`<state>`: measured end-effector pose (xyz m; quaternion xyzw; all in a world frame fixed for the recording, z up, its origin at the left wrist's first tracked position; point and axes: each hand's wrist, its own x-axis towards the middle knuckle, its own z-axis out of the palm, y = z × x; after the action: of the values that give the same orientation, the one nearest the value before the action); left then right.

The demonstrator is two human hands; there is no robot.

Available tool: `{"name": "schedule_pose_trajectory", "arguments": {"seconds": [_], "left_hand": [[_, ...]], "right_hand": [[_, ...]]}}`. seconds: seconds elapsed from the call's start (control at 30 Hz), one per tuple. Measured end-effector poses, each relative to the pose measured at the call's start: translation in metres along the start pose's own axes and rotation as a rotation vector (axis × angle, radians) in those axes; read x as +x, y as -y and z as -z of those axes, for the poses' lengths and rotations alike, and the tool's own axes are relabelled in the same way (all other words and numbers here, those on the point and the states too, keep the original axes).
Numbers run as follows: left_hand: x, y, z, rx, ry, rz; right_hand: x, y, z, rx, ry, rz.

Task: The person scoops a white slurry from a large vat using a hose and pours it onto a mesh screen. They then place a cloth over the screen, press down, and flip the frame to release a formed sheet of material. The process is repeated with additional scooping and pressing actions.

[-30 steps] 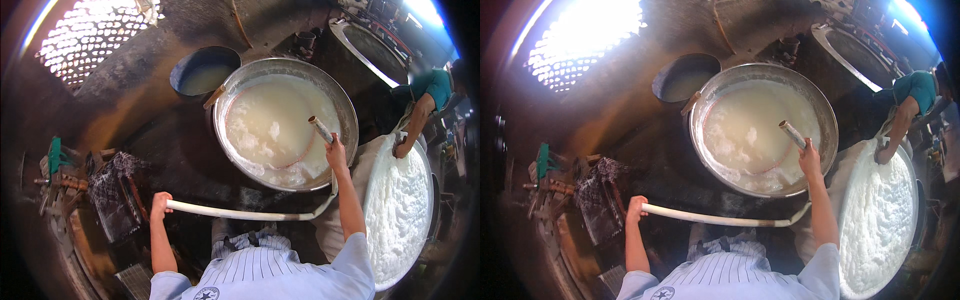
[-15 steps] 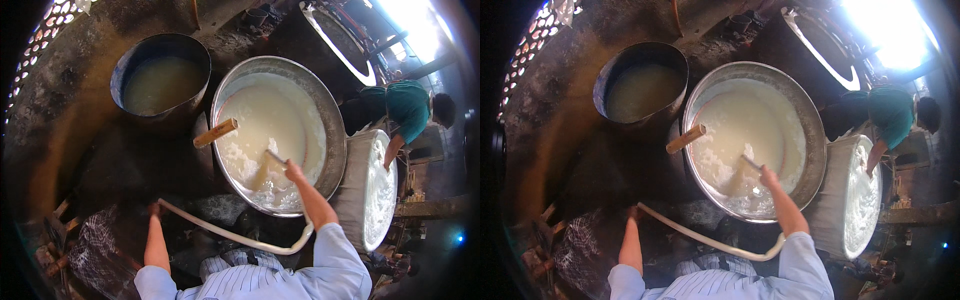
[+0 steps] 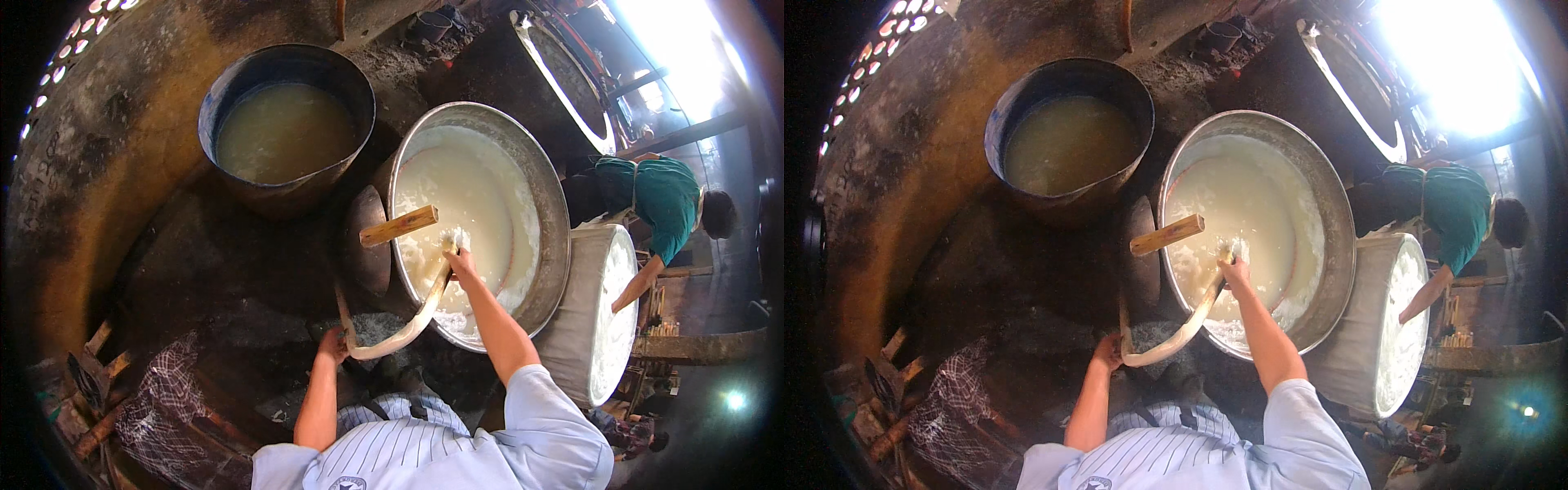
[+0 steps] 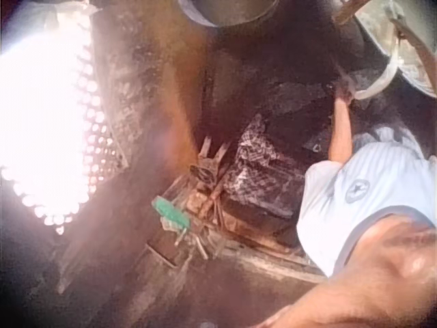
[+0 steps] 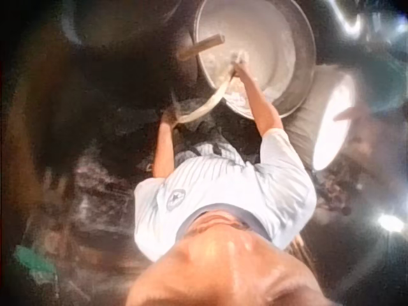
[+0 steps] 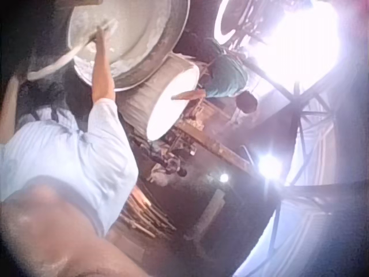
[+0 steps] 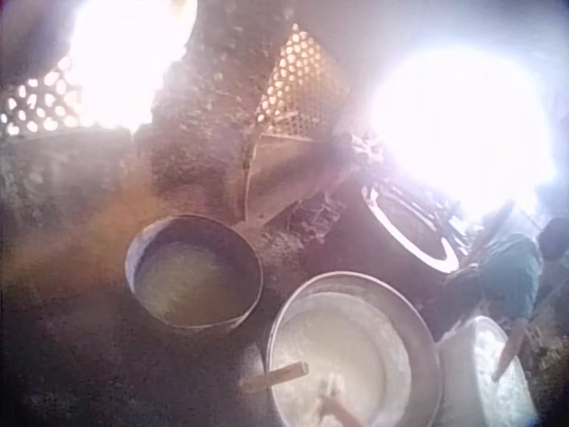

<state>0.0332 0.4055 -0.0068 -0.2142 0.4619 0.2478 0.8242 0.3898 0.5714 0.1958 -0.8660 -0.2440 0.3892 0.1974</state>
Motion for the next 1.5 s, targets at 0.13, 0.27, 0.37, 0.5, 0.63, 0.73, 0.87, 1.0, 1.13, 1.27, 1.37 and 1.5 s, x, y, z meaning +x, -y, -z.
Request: {"name": "schedule_pose_trajectory", "arguments": {"seconds": [0.13,0.27,0.37,0.5,0.63,0.73,0.87,1.0,1.13,1.27,1.37,1.5], "left_hand": [[0.002,0.016,-0.044,0.269,0.098,-0.043],[-0.007,0.023,-0.066,0.304,0.004,-0.253],[0.021,0.038,-0.048,0.290,0.096,-0.409],[0.042,0.042,-0.031,0.565,0.218,-0.658],[0.044,0.041,-0.044,0.333,-0.086,-0.220],[0.039,0.018,-0.046,0.310,0.001,-0.228],[0.036,0.029,-0.050,0.429,0.090,-0.210],[0.043,0.030,-0.053,0.562,0.183,-0.348],[0.051,0.025,-0.042,1.096,0.447,-0.879],[0.058,0.027,-0.030,1.210,0.544,-0.908],[0.069,0.017,-0.014,0.749,0.525,-0.541],[0.019,0.030,-0.029,0.839,0.540,-0.539]], "right_hand": [[-0.034,0.022,0.044,-0.295,0.011,0.192],[-0.091,0.106,0.036,-0.514,-0.186,0.957],[-0.153,0.170,0.007,-1.096,-0.133,1.296],[-0.113,0.173,-0.061,-1.490,-0.011,1.150],[-0.118,0.179,-0.060,-1.451,0.045,0.984],[-0.125,0.165,-0.007,-1.083,-0.165,1.160],[-0.153,0.050,0.104,-0.637,-0.622,1.014],[-0.207,-0.091,0.133,-0.246,-0.952,0.623],[-0.235,-0.143,0.117,0.761,-0.949,0.067],[-0.217,-0.153,0.141,1.354,-1.013,-0.086],[-0.177,-0.156,0.165,1.600,-0.884,-0.153],[-0.136,-0.216,0.192,1.845,-0.742,-0.198]]}}
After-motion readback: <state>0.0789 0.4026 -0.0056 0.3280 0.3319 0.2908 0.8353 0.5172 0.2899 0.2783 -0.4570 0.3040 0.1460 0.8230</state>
